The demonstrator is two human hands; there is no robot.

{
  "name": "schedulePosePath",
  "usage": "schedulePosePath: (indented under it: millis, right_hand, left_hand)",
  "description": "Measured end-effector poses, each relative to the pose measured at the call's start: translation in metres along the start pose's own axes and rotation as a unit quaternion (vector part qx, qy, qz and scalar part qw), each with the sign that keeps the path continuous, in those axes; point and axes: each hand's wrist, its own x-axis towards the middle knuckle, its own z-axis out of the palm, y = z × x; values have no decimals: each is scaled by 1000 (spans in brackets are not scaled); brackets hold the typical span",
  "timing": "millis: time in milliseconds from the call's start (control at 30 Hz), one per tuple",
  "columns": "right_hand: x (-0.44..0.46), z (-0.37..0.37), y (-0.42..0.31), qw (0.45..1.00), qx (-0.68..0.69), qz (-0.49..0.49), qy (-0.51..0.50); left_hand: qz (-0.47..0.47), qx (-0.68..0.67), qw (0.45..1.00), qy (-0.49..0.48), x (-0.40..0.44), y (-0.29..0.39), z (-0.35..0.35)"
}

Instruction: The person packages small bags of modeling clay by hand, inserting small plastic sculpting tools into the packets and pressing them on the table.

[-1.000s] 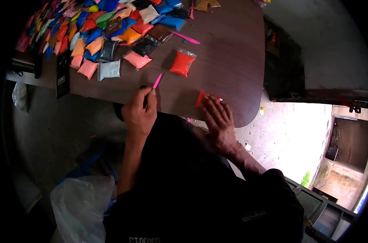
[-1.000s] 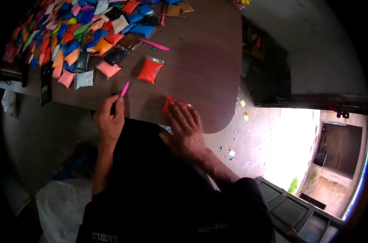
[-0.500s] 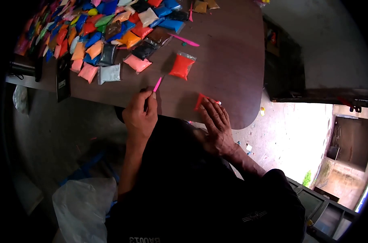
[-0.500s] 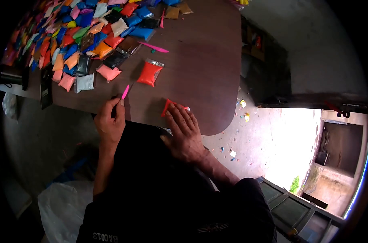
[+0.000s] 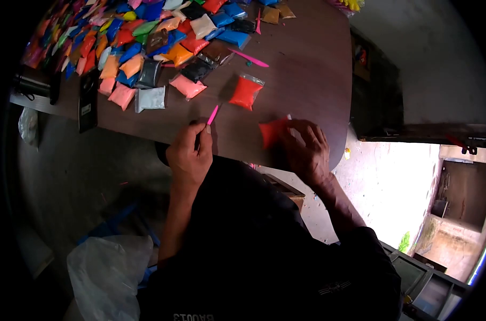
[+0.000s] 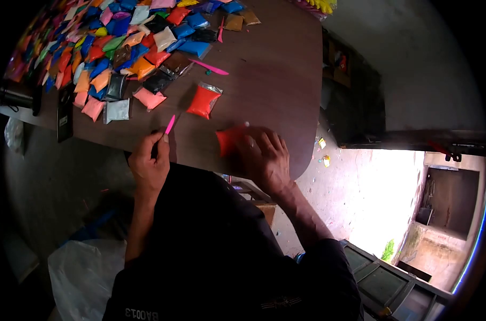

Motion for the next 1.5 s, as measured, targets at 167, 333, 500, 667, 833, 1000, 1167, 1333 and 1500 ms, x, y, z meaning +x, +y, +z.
schedulePosePath:
  millis: [167,333,500,667,833,1000,1167,1333,1500]
  right_hand:
    - [39,7,19,999,19,-27,-5]
    - [50,26,34,999,10,-34,16]
    - [57,29,30,999,17,-14,26]
    - [60,30,30,998,41,-16,35]
    - [60,34,34,995,76,-29,56]
    - [61,34,32,995,71,-29,71]
    - [59,33,31,992,86,28,87]
    - [56,33,36,989,101,53,90]
    - [59,32,35,986,121,56,101]
  left_hand:
    - [0,-3,1000,-7,-1,-1,0]
    - [-12,4,1000,-6,0,4,0]
    - [-31,14,999,-13,0,6,0]
    - [-27,15,999,-5,0,6,2]
    - [-40,47,998,-21,0,7,-1]
    - [-31,69,997,-23,10,18,-2]
    - [3,130,991,-36,19,17,-1]
    - [40,158,986,-29,25,13,1]
    - [48,174,983,-31,29,18,-3]
